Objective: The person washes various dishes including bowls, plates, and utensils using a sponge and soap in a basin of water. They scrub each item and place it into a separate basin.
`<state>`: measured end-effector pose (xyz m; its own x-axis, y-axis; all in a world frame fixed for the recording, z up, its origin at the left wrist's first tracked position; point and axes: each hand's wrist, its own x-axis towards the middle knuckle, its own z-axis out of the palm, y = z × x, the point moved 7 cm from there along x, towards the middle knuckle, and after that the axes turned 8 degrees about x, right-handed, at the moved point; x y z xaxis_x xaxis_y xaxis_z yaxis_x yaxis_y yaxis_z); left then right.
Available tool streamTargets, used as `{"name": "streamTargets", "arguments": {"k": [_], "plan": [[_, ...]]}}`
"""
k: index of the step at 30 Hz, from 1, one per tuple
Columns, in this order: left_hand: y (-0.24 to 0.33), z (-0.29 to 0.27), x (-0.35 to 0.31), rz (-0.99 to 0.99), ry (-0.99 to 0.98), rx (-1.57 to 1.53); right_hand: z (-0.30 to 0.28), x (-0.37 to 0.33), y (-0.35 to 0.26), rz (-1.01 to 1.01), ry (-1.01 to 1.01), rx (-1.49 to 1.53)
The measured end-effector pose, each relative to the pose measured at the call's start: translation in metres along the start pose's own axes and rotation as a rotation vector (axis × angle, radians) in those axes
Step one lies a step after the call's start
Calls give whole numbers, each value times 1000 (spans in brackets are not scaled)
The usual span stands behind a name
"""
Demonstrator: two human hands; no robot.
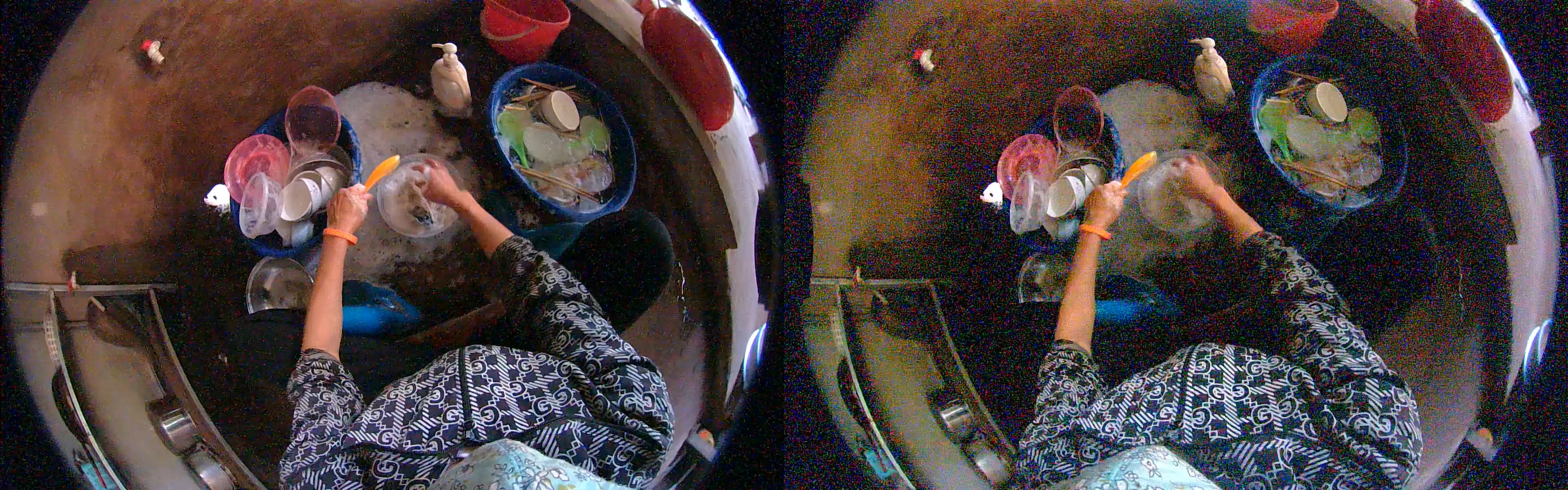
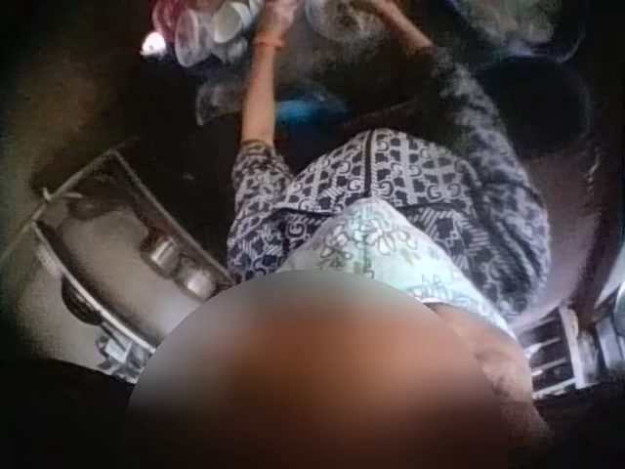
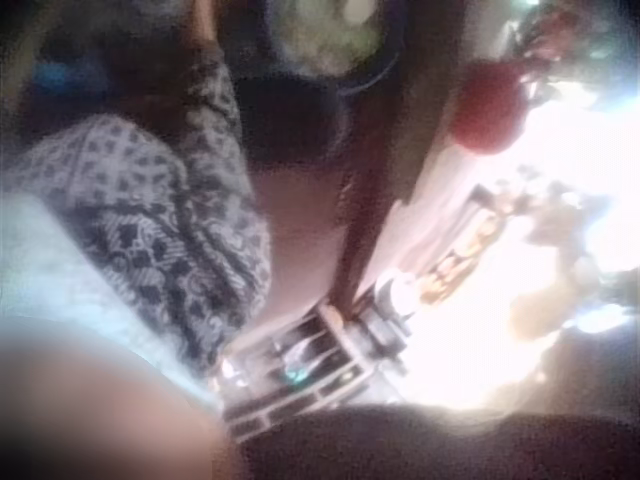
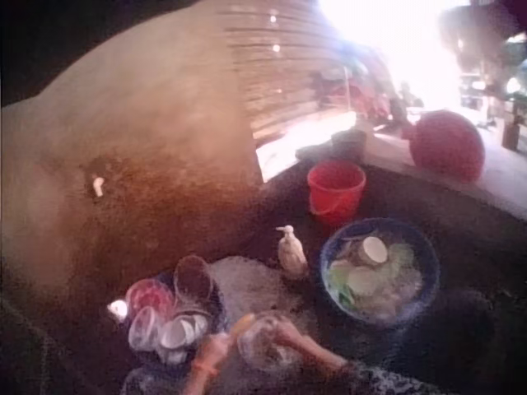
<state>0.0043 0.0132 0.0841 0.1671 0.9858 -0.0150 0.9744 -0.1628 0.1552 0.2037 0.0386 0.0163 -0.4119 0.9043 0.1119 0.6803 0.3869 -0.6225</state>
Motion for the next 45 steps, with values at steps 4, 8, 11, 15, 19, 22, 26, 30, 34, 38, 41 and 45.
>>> {"name": "streamTargets", "arguments": {"k": [4,8,11,15,19,22,26,30,34,38,41,45], "plan": [[-7,1,6,-74,64,-76,44,-38,51,412,-431,-118],[0,5,10,-54,141,-118,30,-15,45,342,-321,373],[5,15,11,-32,106,-108,-9,18,15,137,-240,497],[14,22,14,-29,19,-64,-54,33,-41,45,-314,705],[29,11,14,18,-83,-33,-108,43,-78,-124,240,681],[32,-12,10,-13,-44,-34,-88,37,-99,-179,36,265],[35,-29,3,42,-13,62,-60,25,-106,-264,-244,93],[36,-29,3,66,-6,99,-52,23,-93,-154,-326,81],[42,-33,6,85,6,101,-62,24,-84,-208,-122,52],[50,-42,7,84,-37,84,-69,21,-70,-241,66,75],[48,-42,8,-28,-48,20,-73,20,-57,-182,180,164],[50,-34,13,50,-14,25,-74,17,-40,-5,266,236]]}}
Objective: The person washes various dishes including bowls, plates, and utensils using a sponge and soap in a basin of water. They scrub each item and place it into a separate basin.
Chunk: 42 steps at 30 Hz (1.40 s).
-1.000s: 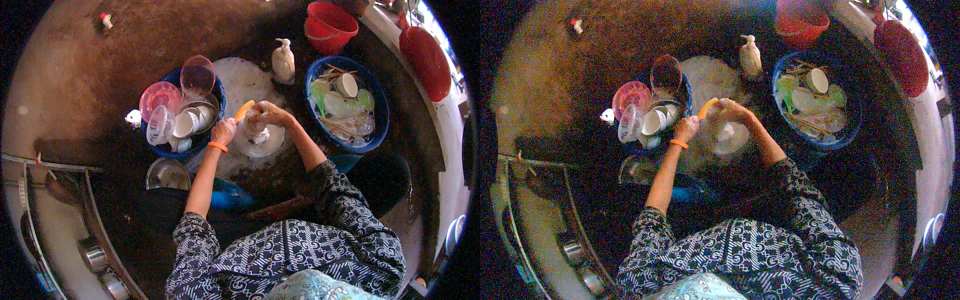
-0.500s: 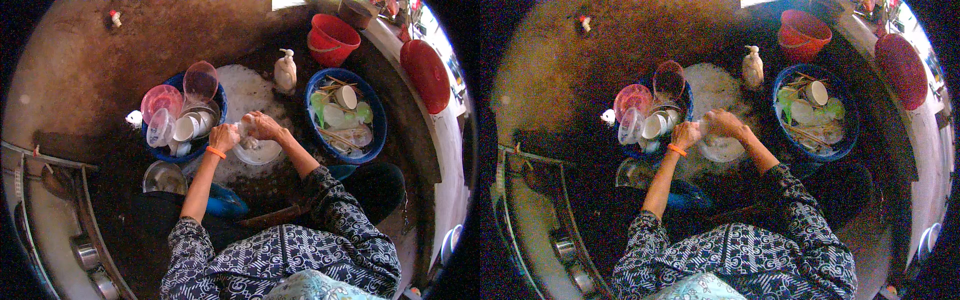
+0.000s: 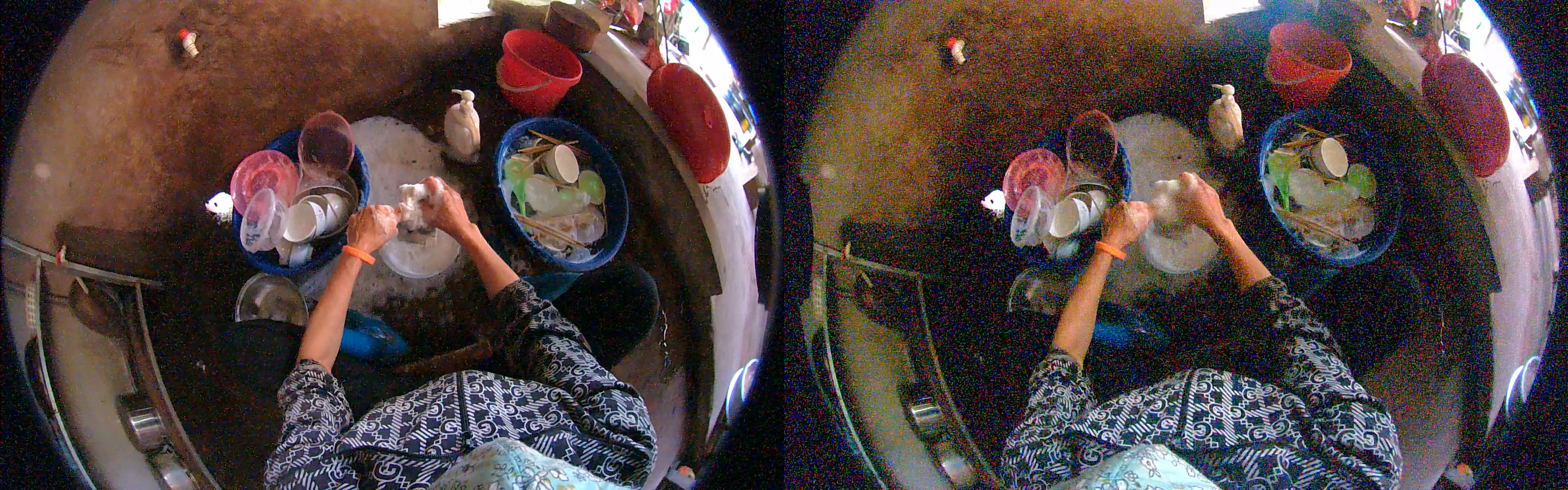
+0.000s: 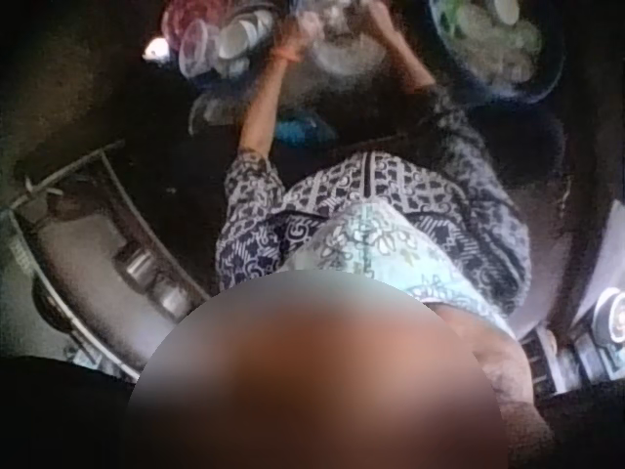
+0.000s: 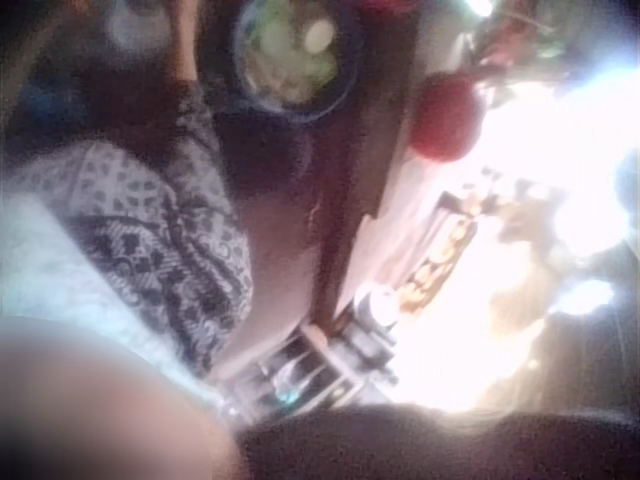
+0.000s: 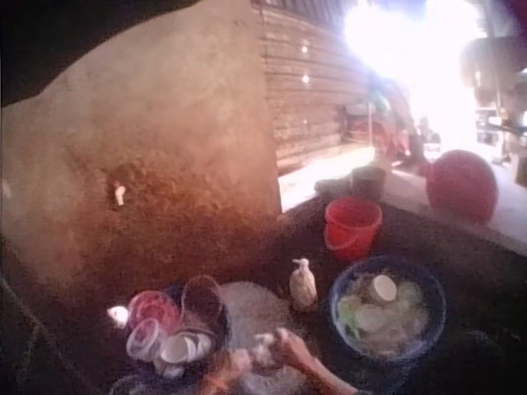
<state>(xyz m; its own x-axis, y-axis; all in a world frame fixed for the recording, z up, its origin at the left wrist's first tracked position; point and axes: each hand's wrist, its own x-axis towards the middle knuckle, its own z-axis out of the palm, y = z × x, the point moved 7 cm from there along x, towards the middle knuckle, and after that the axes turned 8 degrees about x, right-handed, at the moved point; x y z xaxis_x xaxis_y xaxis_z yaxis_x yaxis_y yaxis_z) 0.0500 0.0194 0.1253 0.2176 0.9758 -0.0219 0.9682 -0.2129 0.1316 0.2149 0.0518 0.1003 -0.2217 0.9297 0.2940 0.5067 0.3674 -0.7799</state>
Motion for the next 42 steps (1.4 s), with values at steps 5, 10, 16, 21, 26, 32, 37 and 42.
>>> {"name": "streamTargets", "arguments": {"k": [5,10,16,21,26,32,37,42], "plan": [[-1,19,0,-4,-5,-61,-5,-13,21,212,158,31],[4,21,-1,-59,84,-190,26,-18,58,602,240,541],[-9,-4,4,-4,157,-53,80,-18,41,742,46,1591],[-2,-29,-8,40,95,-20,28,-1,23,487,-58,770],[3,-62,-21,30,109,91,-21,25,-28,128,41,117],[-2,-54,-24,38,-28,143,23,5,-98,-509,-285,-368],[-18,-28,-29,-58,-24,23,30,4,-67,-372,-209,-331],[-9,-7,-32,20,71,-140,20,13,-9,28,9,-196]]}}
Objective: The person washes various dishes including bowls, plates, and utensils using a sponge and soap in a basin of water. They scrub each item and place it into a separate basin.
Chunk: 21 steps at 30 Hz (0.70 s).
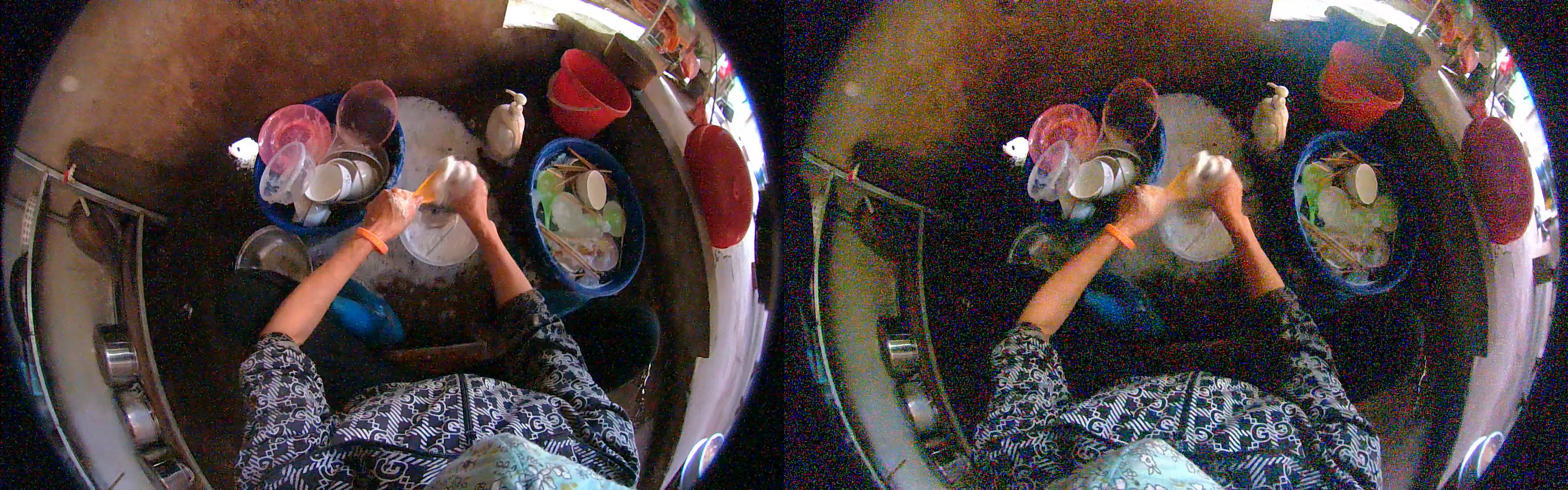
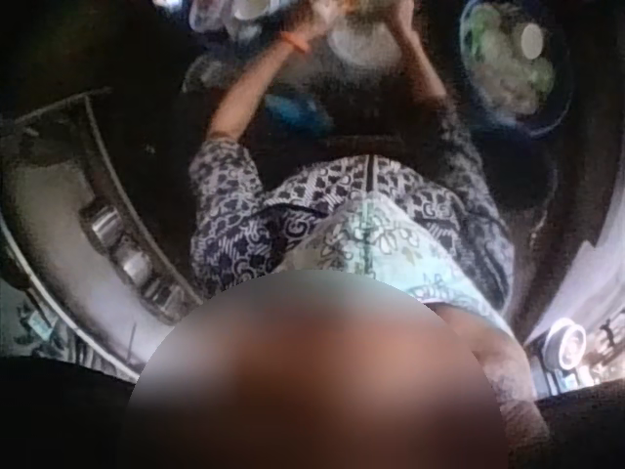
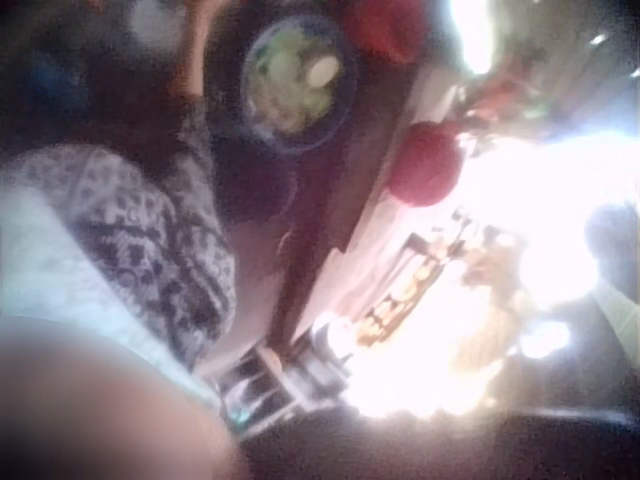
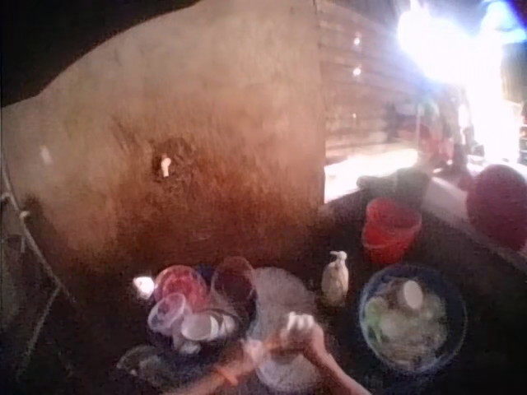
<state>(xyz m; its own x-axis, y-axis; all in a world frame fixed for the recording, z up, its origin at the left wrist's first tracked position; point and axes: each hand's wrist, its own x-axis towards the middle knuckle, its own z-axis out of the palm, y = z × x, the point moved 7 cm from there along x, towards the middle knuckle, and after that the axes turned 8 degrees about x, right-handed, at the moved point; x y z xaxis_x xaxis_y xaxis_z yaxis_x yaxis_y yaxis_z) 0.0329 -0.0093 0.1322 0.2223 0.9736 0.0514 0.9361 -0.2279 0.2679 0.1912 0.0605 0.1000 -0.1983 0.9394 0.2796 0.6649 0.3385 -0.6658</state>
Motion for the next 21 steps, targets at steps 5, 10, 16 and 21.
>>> {"name": "streamTargets", "arguments": {"k": [5,10,16,21], "plan": [[3,33,13,-131,134,-165,37,-2,33,527,131,917],[-2,34,18,-86,245,-118,66,-6,8,699,-98,1187],[-7,-9,20,-106,101,-250,-2,-1,-23,273,-82,639],[-15,-48,16,-143,444,-326,4,-2,-54,113,-164,393]]}}
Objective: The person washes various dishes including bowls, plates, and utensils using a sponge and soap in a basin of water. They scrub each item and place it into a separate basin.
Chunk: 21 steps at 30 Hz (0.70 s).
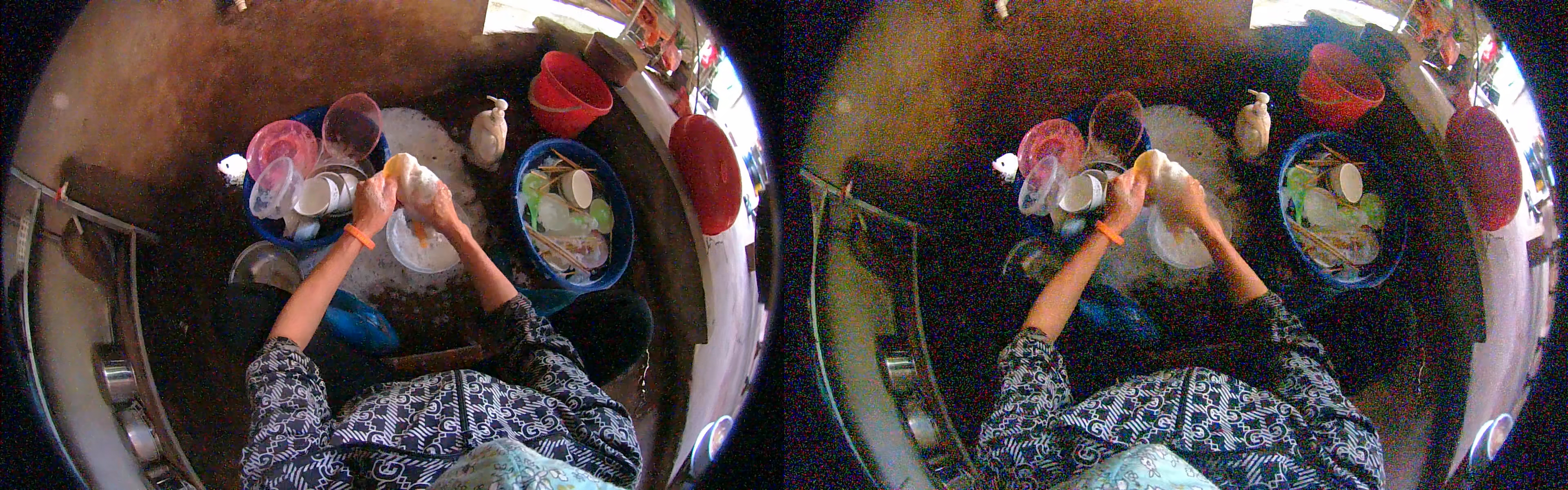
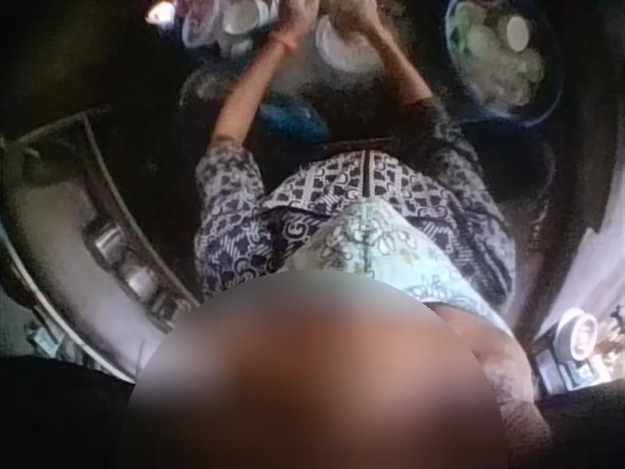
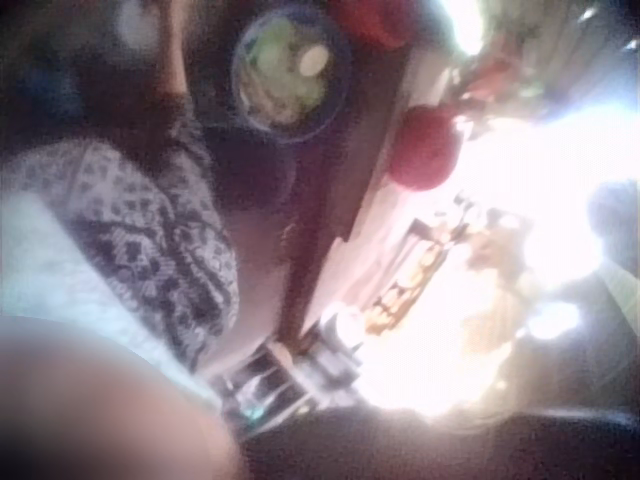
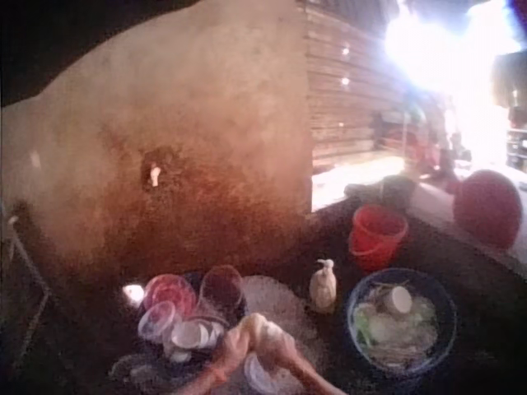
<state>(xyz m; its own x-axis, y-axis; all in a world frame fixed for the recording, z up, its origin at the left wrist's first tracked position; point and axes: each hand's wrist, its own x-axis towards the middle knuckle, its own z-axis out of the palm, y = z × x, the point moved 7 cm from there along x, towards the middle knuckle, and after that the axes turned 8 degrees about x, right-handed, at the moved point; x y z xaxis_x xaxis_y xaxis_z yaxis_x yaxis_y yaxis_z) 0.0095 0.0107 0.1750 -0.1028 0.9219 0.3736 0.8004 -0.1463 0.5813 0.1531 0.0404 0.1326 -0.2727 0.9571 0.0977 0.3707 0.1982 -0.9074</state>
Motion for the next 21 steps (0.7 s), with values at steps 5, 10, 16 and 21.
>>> {"name": "streamTargets", "arguments": {"k": [5,10,16,21], "plan": [[-26,-2,0,-74,177,235,33,-7,13,105,-127,305],[-89,-31,5,-257,352,168,43,-26,4,55,-356,164],[-164,-57,14,-383,444,9,28,-34,27,145,-351,-210],[-180,-86,19,-335,517,93,-25,-16,102,185,-292,-362]]}}
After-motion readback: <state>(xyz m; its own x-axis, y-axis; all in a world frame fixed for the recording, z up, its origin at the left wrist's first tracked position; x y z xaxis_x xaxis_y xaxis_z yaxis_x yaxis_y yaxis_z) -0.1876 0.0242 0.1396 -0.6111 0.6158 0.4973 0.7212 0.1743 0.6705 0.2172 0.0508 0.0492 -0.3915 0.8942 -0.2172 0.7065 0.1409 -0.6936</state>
